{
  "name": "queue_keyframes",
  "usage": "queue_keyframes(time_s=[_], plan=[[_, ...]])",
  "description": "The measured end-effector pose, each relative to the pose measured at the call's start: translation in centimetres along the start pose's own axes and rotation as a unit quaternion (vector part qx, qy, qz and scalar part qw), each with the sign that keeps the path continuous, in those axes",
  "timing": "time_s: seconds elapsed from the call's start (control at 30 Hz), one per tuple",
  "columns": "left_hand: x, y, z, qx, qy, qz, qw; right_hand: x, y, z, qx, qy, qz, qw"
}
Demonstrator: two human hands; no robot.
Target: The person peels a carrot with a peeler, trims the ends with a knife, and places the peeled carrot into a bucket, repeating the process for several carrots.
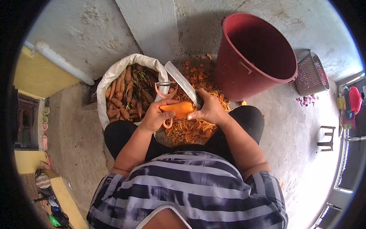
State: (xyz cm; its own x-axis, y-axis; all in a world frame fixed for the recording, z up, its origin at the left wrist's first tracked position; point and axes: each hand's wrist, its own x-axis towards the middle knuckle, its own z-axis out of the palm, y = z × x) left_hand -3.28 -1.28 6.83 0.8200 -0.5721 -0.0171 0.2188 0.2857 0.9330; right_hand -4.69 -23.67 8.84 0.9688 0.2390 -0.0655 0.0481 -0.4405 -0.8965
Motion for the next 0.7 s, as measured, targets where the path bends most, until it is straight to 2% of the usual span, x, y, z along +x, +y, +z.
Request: queue_keyframes(time_s=[0.2,0.3,0.33,0.43,0.47,0.5,0.57,0.6,0.7], plan=[[-1.3,0.2,0.6,0.017,0.002,-0.004,1.000,-1.5,-1.3,0.3,-0.147,0.007,-0.032,0.989],[-1.8,-0.6,0.8,0.039,0.033,-0.016,0.999,-2.4,-2.0,1.0,-0.118,-0.006,0.010,0.993],[-2.1,-0.7,0.9,0.023,0.039,-0.035,0.998,-2.8,-1.7,1.6,-0.124,0.003,-0.031,0.992],[-2.8,-1.2,1.1,0.005,0.049,-0.075,0.996,-3.0,2.3,4.4,0.007,0.085,-0.072,0.994],[-3.0,-1.6,1.1,0.018,0.048,-0.078,0.996,-2.9,3.3,4.8,0.029,0.081,-0.129,0.988],[-3.2,-2.0,1.0,0.032,0.046,-0.080,0.995,-3.2,2.8,4.7,0.118,0.023,-0.040,0.992],[-3.6,-2.9,0.2,0.019,0.023,-0.131,0.991,-4.1,1.9,4.1,0.287,-0.093,0.140,0.943],[-3.8,-3.0,-0.1,0.012,0.011,-0.157,0.987,-4.6,0.6,4.1,0.323,-0.071,0.178,0.927],[-4.0,-3.1,-0.5,-0.058,0.023,-0.141,0.988,-4.3,1.6,2.6,0.355,-0.035,0.210,0.911]])
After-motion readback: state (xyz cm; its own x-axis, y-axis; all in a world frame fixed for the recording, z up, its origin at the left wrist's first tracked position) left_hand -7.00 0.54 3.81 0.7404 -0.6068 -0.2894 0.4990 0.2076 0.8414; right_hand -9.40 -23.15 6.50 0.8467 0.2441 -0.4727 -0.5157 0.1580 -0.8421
